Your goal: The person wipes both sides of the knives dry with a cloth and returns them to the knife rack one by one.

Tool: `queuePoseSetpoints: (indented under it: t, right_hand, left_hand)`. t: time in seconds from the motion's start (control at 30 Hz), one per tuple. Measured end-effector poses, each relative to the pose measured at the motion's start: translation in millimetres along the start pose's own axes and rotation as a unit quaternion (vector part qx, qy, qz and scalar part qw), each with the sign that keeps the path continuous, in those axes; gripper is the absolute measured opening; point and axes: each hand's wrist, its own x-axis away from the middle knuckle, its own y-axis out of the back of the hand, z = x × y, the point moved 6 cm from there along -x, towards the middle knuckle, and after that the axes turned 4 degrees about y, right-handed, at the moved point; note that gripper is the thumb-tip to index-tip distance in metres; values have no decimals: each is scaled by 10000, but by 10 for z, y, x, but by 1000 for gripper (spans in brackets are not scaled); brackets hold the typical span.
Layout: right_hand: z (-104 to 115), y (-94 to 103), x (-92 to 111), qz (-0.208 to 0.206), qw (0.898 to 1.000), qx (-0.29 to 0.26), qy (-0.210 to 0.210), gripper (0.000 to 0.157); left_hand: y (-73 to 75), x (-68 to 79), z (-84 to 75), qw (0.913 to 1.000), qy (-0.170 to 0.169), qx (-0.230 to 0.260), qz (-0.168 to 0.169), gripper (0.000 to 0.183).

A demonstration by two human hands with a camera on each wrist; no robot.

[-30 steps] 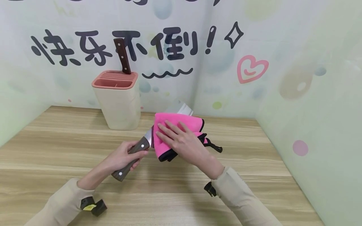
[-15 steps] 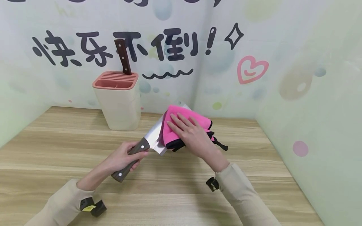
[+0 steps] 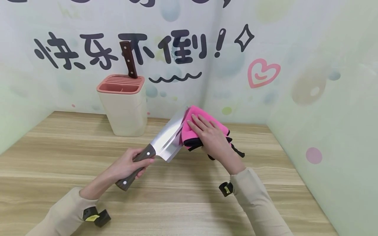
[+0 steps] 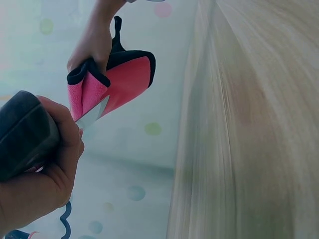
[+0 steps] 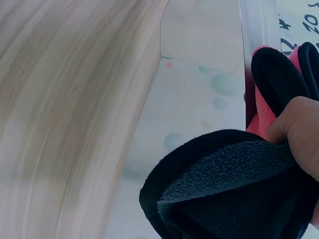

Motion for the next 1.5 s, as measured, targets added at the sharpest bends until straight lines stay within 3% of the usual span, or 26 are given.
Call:
queuePoseSetpoints:
  t: [0.27,0.53,1.5]
  right_hand:
    - [-76,-20,39,-23,9996,-245,-158,80]
    - [-24,1,24,-51,9998,176,-83,78]
    - [675,51,-64,-43,9906,779,1121,53]
  left_hand:
    - [8,-11,24,9999,62,80,-30,26]
    - [-7,-8,16,10000,5,49,-4,26]
    - [-8,-34,47,9997,170,131,-88,29]
